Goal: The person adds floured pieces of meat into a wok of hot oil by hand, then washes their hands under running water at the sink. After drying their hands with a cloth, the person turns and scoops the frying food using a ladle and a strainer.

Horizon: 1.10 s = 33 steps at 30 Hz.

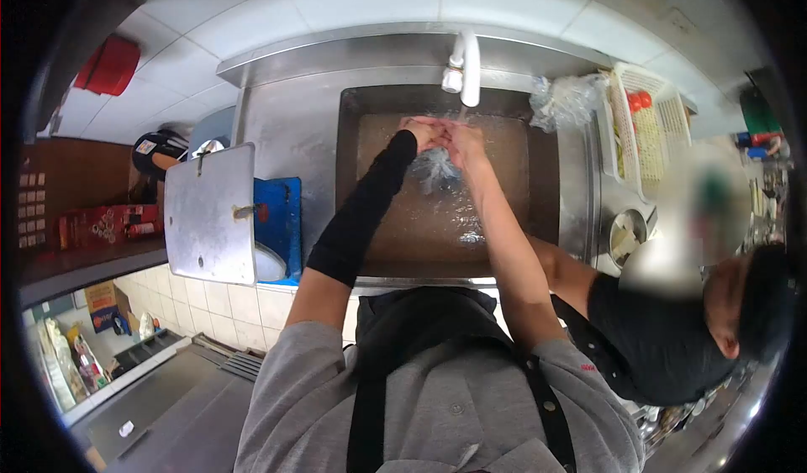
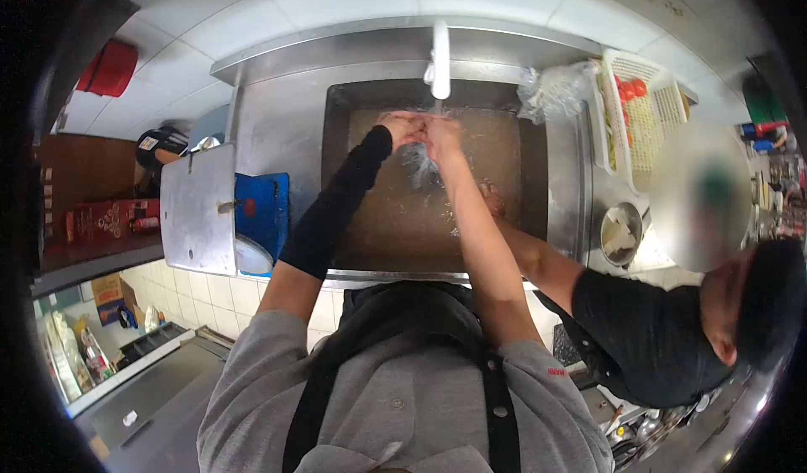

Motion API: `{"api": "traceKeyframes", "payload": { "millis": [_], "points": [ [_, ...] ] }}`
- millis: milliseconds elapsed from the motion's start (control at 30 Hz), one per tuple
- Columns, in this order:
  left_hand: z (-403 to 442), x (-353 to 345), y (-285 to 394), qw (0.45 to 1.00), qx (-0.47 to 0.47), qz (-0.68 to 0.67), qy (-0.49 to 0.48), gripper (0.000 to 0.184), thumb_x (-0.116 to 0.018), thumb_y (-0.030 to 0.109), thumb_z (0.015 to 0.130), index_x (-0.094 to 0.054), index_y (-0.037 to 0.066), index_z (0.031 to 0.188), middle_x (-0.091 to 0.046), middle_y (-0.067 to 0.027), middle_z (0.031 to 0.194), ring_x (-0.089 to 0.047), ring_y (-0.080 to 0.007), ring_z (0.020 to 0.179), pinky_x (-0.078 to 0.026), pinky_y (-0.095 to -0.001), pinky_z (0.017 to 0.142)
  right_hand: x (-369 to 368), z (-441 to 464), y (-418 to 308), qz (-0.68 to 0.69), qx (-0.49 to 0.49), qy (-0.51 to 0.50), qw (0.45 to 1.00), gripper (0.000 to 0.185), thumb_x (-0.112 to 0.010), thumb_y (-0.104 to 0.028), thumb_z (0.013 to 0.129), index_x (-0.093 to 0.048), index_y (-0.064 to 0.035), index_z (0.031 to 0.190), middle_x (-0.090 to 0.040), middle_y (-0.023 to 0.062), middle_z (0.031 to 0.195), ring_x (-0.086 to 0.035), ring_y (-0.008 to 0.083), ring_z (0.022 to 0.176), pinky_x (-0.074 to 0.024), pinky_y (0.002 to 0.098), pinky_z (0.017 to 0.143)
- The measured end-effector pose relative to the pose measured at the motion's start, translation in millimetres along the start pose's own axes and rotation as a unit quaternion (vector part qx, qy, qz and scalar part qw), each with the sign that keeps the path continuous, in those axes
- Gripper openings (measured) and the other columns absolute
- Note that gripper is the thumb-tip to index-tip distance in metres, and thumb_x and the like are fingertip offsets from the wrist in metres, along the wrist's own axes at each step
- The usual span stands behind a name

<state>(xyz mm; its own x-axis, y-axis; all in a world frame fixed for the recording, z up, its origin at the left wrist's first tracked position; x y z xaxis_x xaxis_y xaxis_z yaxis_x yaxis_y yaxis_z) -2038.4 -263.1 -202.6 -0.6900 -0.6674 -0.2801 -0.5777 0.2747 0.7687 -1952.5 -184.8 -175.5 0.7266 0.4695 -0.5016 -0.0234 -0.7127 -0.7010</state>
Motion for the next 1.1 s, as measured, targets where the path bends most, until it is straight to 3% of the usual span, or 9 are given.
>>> {"api": "traceKeyframes", "payload": {
  "millis": [167, 267, 367, 500, 633, 767, 833, 1033, 1100],
  "points": [
    [24.1, 10.9, -6.2, 0.992, -0.025, 0.112, -0.046, 0.026, -0.081, 0.024, 0.089, -0.077, 0.005, 0.107, -0.078, -0.0105, 0.094, -0.075, -0.0205, 0.082, -0.059, -0.0318, 0.070, 0.1, -37.9, -20.9, -0.080, 0.035, 0.114, 0.990, 0.018, -0.061, -0.010, 0.101, -0.064, 0.0065, 0.095, -0.070, 0.0160, 0.084, -0.071, 0.0260, 0.073, -0.0585, 0.0418, 0.059],
    [-22.6, 0.1, 33.0, 0.889, -0.121, 0.440, 0.040, 0.034, -0.086, 0.038, 0.080, -0.081, 0.009, 0.096, -0.079, -0.0104, 0.094, -0.075, -0.0211, 0.087, -0.058, -0.0342, 0.079, 33.3, -36.0, 0.7, -0.190, 0.026, 0.188, 0.963, 0.014, -0.069, -0.012, 0.094, -0.066, 0.0016, 0.091, -0.070, 0.0114, 0.080, -0.067, 0.0210, 0.069, -0.0505, 0.0399, 0.056],
    [-69.5, -3.3, 34.1, 0.845, -0.152, 0.504, 0.091, 0.030, -0.087, 0.033, 0.080, -0.080, 0.006, 0.090, -0.078, -0.0069, 0.089, -0.073, -0.0176, 0.082, -0.058, -0.0335, 0.078, 46.0, -46.9, 21.1, -0.233, 0.050, 0.210, 0.948, 0.008, -0.068, -0.006, 0.091, -0.066, 0.0009, 0.090, -0.070, 0.0111, 0.081, -0.067, 0.0211, 0.068, -0.0495, 0.0397, 0.053],
    [-121.0, 25.2, -0.7, 0.896, -0.128, 0.405, 0.132, 0.029, -0.085, 0.032, 0.081, -0.079, 0.004, 0.086, -0.078, -0.0097, 0.085, -0.073, -0.0201, 0.083, -0.055, -0.0348, 0.082, 68.8, -16.7, 54.9, -0.153, 0.147, 0.201, 0.956, 0.004, -0.061, 0.000, 0.090, -0.065, 0.0009, 0.089, -0.068, 0.0119, 0.080, -0.065, 0.0223, 0.067, -0.0482, 0.0387, 0.052],
    [-173.9, 51.1, -47.3, 0.879, -0.176, 0.405, 0.180, 0.037, -0.079, 0.039, 0.088, -0.078, 0.006, 0.104, -0.074, -0.0189, 0.110, -0.068, -0.0322, 0.112, -0.051, -0.0391, 0.100, -1.1, -67.5, -13.4, 0.097, 0.117, 0.167, 0.974, 0.016, -0.062, -0.007, 0.094, -0.063, -0.0069, 0.078, -0.062, 0.0048, 0.073, -0.057, 0.0163, 0.062, -0.0479, 0.0354, 0.055],
    [-227.1, 67.7, -74.2, 0.882, -0.049, 0.431, 0.185, 0.057, -0.068, 0.052, 0.093, -0.067, 0.011, 0.132, -0.056, -0.0236, 0.144, -0.049, -0.0368, 0.139, -0.038, -0.0415, 0.116, -0.7, -11.9, -38.3, -0.067, 0.199, 0.116, 0.971, 0.010, -0.054, -0.004, 0.093, -0.062, -0.0054, 0.086, -0.059, 0.0046, 0.075, -0.053, 0.0184, 0.070, -0.0475, 0.0356, 0.059],
    [-225.1, 90.5, -111.2, 0.874, -0.015, 0.451, 0.182, 0.068, -0.061, 0.061, 0.094, -0.058, 0.014, 0.143, -0.045, -0.0242, 0.155, -0.039, -0.0379, 0.147, -0.030, -0.0432, 0.122, -5.6, 8.1, -24.4, 0.072, 0.085, 0.065, 0.992, 0.010, -0.052, -0.009, 0.093, -0.060, -0.0071, 0.089, -0.056, 0.0065, 0.084, -0.052, 0.0237, 0.077, -0.0467, 0.0417, 0.063],
    [-239.1, 83.1, -110.7, 0.878, 0.034, 0.445, 0.171, 0.083, -0.050, 0.065, 0.097, -0.044, 0.004, 0.153, -0.033, -0.0248, 0.162, -0.030, -0.0377, 0.152, -0.022, -0.0452, 0.126, -26.4, -31.1, -22.0, 0.171, -0.068, 0.160, 0.970, 0.012, -0.046, -0.015, 0.098, -0.056, -0.0132, 0.093, -0.048, 0.0057, 0.095, -0.053, 0.0327, 0.088, -0.0447, 0.0508, 0.065],
    [-235.9, 73.6, -105.9, 0.890, 0.030, 0.428, 0.153, 0.085, -0.052, 0.064, 0.097, -0.042, 0.000, 0.153, -0.033, -0.0257, 0.162, -0.031, -0.0380, 0.151, -0.024, -0.0439, 0.125, -19.3, -0.4, -15.8, 0.081, -0.087, 0.026, 0.993, 0.012, -0.051, -0.013, 0.098, -0.057, -0.0100, 0.088, -0.053, 0.0064, 0.089, -0.056, 0.0277, 0.080, -0.0487, 0.0456, 0.062]
  ]
}}
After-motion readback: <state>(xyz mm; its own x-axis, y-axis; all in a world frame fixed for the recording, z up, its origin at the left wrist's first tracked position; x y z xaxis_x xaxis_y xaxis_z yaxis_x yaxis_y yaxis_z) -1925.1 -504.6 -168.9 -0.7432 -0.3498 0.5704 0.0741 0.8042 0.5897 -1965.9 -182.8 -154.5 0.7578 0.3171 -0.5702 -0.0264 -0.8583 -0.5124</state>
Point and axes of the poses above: each hand's wrist, its own z-axis towards the middle knuckle, its own x-axis out of the back of the hand, y = z × x, the point moved 9 cm from there along z, towards the middle knuckle
